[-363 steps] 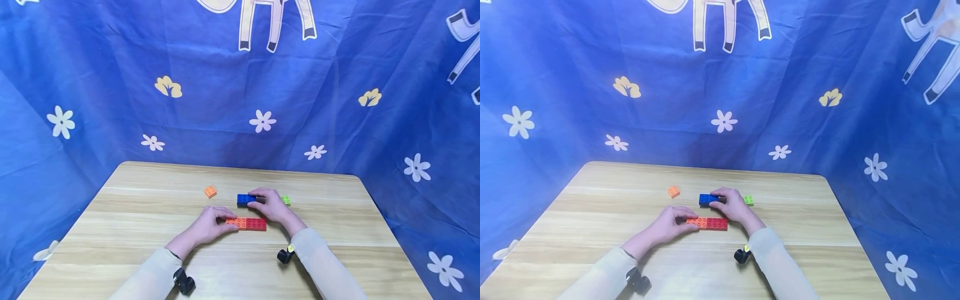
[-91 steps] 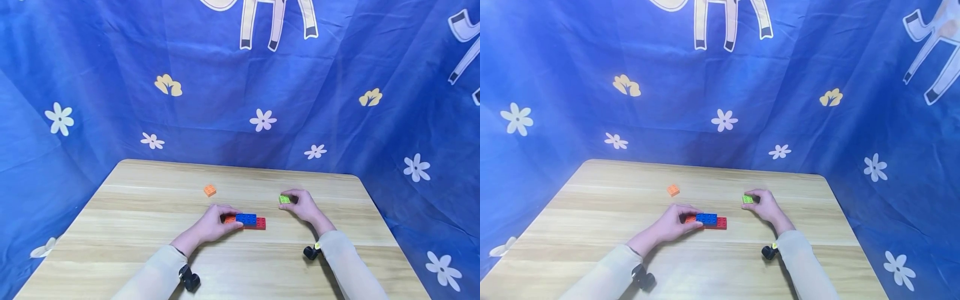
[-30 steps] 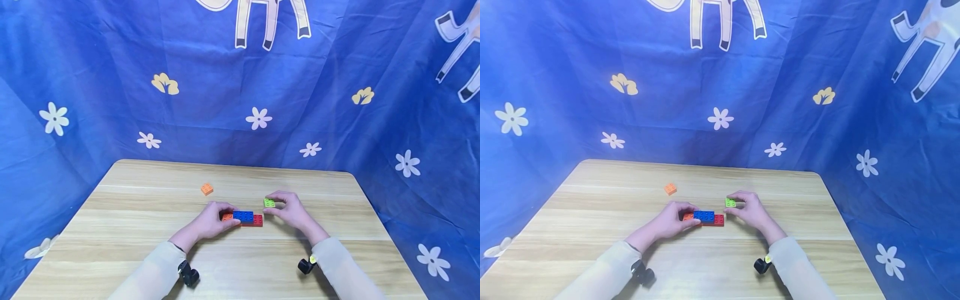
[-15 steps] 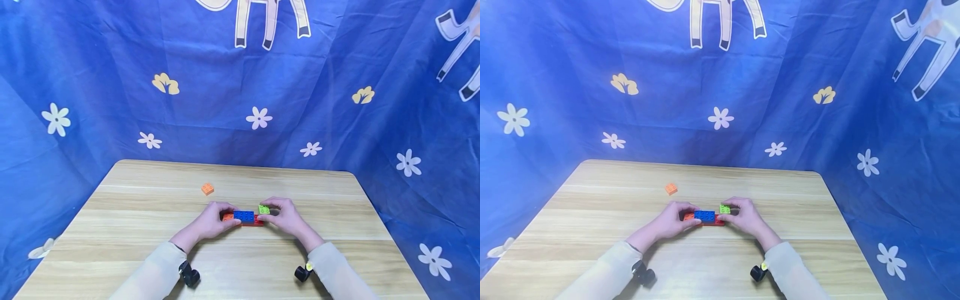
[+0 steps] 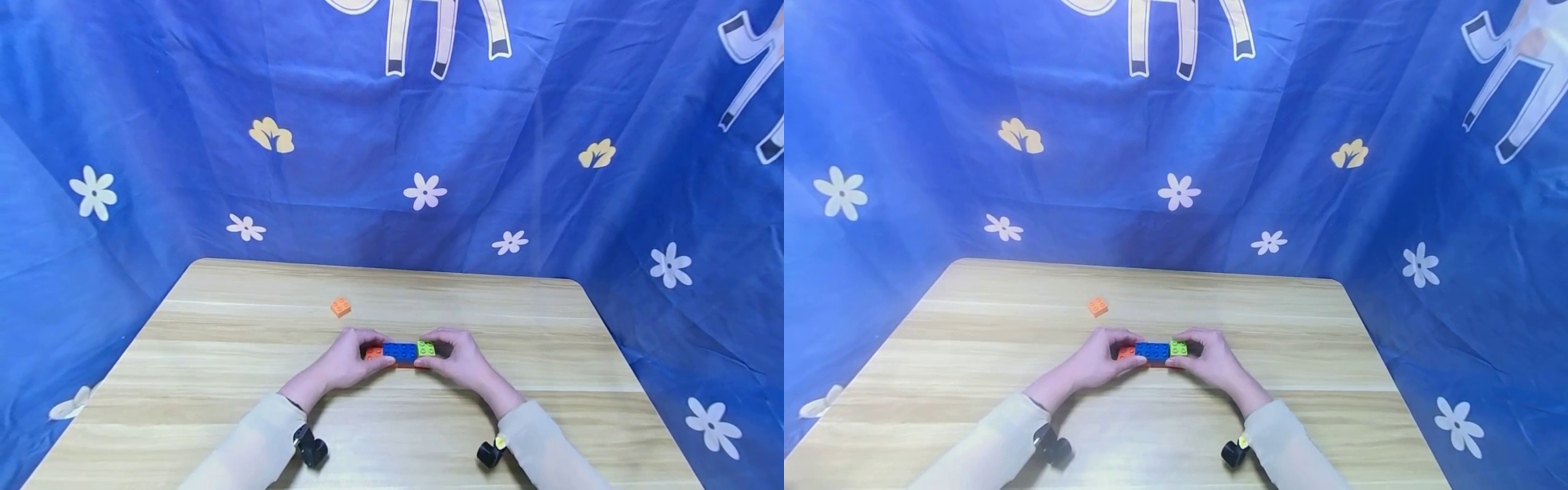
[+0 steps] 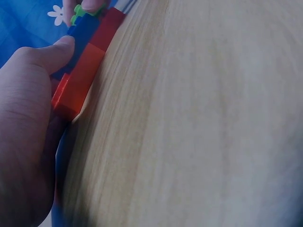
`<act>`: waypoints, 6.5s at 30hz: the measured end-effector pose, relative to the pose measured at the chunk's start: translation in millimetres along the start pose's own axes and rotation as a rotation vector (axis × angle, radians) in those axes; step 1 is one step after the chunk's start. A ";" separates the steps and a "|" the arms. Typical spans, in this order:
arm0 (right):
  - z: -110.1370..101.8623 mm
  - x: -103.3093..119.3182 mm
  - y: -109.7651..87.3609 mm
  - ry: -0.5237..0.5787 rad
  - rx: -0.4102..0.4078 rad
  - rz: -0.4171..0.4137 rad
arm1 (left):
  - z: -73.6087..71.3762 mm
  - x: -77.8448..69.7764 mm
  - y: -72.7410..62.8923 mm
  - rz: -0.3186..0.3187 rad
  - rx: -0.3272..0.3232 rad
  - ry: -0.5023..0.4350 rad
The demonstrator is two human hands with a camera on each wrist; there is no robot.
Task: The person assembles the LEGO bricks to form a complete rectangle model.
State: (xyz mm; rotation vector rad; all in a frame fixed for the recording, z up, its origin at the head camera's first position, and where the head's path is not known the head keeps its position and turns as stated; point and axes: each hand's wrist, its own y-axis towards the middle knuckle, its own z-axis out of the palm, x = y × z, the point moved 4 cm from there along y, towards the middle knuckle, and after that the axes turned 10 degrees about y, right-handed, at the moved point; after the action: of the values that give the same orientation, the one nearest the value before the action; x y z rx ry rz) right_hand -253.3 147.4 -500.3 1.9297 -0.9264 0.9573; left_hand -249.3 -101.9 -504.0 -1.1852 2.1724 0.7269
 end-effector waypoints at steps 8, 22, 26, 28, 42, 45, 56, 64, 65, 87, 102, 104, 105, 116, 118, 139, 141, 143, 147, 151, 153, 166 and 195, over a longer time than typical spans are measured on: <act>1.2 0.5 -2.7 -0.034 0.006 -0.015 | -0.4 -0.6 -0.3 -0.005 0.005 -0.004; 0.9 3.1 -4.7 0.008 0.011 -0.024 | 0.3 -1.9 -1.9 -0.012 -0.013 0.002; 2.6 -0.1 -4.3 -0.005 -0.001 -0.007 | 0.4 -2.5 -2.7 -0.013 -0.012 0.002; 3.3 -2.3 -4.2 -0.009 -0.006 0.008 | 0.4 -2.4 -2.8 -0.016 -0.012 0.008; 5.6 -7.5 -1.1 0.064 -0.015 0.022 | -3.5 -2.7 -1.6 -0.008 0.004 0.049; 5.5 -7.2 -0.1 0.070 -0.006 0.023 | -4.2 -2.7 -0.8 -0.010 0.018 0.061; 1.3 -5.3 0.5 0.027 -0.005 0.076 | -9.8 -6.3 4.4 -0.011 0.090 0.090; 1.9 -7.4 -0.3 0.014 -0.010 0.068 | -29.4 -3.1 7.0 0.034 0.035 0.053; 2.4 -7.7 -0.2 0.013 -0.009 0.066 | -33.2 -1.8 7.6 0.035 0.018 0.062; 2.3 -9.6 -3.1 0.103 -0.026 0.118 | -81.6 56.9 22.6 -0.112 -0.231 0.171; 3.3 -8.8 -3.7 0.124 -0.019 0.131 | -81.2 78.6 20.5 -0.219 -0.211 0.182; 4.0 -8.5 -3.6 0.127 -0.017 0.132 | -80.6 81.1 19.9 -0.236 -0.209 0.185; 4.2 -8.7 -3.6 0.129 -0.016 0.133 | -80.3 82.0 19.7 -0.241 -0.211 0.185; 6.2 -10.6 -3.9 0.137 -0.028 0.136 | -78.6 85.9 19.4 -0.216 -0.236 0.265; 6.8 -10.9 -3.7 0.144 -0.026 0.131 | -78.5 86.2 19.3 -0.217 -0.239 0.276; 5.0 -13.7 -4.7 0.178 -0.033 0.127 | -84.9 76.3 22.6 -0.234 -0.258 0.197; 5.5 -14.0 -4.6 0.187 -0.033 0.128 | -85.6 73.7 21.7 -0.224 -0.253 0.188; 5.9 -14.3 -4.6 0.195 -0.030 0.131 | -86.6 69.8 20.5 -0.206 -0.250 0.178; 5.8 -14.4 -4.4 0.191 -0.023 0.135 | -88.6 58.7 18.1 -0.159 -0.243 0.153; 4.9 -14.7 -4.9 0.180 -0.021 0.131 | -87.9 47.8 15.1 -0.112 -0.237 0.139; 4.6 -15.8 -5.1 0.180 -0.020 0.127 | -86.9 42.1 13.7 -0.087 -0.237 0.142; 5.3 -16.6 -5.8 0.191 -0.014 0.124 | -68.4 5.3 3.3 0.069 -0.187 0.171; 4.9 -14.8 -7.0 0.201 -0.033 0.116 | -32.9 -7.4 -15.4 0.065 -0.054 0.157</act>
State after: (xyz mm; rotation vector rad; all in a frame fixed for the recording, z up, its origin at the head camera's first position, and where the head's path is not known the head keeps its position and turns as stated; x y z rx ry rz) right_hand -252.6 150.1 -517.2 1.7305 -0.9375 1.1725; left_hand -239.5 -127.2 -478.9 -1.2410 2.3428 0.7472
